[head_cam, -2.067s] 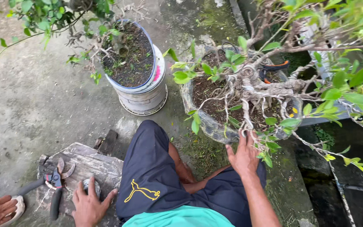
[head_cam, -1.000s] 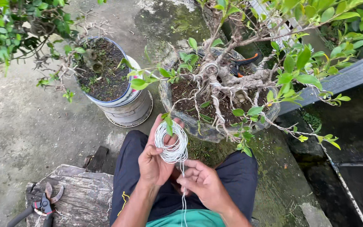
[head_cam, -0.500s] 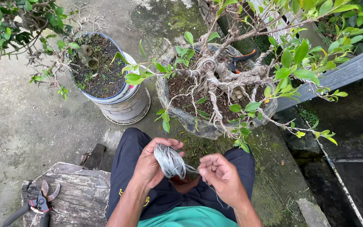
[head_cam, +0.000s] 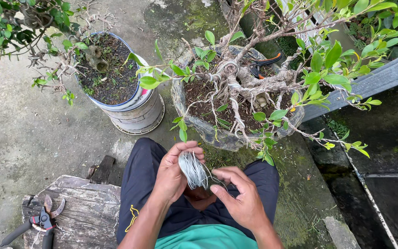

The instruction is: The person sits on the ground and wraps a thin wire around the branches of a bonsai tree to shape them. They use their hands to carefully position and secure the wire on the branches. Later, they pick up a roll of wire and use pliers to cut a piece.

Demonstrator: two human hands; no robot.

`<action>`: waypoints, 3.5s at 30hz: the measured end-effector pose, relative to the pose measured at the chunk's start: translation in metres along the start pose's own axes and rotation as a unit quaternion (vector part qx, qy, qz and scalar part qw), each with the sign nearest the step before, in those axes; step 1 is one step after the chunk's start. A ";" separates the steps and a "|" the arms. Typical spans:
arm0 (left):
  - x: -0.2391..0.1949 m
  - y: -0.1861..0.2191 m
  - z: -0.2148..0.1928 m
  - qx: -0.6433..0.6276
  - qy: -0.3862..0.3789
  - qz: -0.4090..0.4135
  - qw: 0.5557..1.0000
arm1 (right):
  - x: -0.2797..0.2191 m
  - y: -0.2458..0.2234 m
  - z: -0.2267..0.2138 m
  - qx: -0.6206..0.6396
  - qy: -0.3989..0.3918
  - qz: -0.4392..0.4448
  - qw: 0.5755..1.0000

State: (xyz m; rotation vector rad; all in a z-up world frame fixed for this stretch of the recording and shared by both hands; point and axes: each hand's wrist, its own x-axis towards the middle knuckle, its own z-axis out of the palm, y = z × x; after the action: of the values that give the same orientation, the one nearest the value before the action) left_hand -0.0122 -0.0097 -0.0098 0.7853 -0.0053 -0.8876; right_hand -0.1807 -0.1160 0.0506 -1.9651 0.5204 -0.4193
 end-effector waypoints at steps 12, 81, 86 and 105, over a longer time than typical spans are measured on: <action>-0.015 0.013 0.008 0.385 -0.110 0.073 0.913 | 0.032 -0.012 0.006 0.066 0.016 0.105 0.992; -0.004 0.124 -0.081 0.656 0.234 0.173 0.696 | -0.054 0.009 -0.062 -0.063 -0.099 0.075 0.990; -0.004 0.159 -0.112 0.631 0.269 0.194 0.701 | -0.070 0.050 -0.114 -0.093 -0.050 0.234 0.967; -0.029 0.136 -0.004 0.712 0.073 -0.030 0.697 | -0.034 -0.036 0.003 -0.354 -0.024 -0.225 0.907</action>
State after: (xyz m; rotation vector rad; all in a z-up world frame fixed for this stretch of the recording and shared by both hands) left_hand 0.0645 0.0639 0.0801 2.3322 -0.6035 -0.7633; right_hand -0.2023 -0.0818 0.0797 -2.8134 0.1786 -0.5083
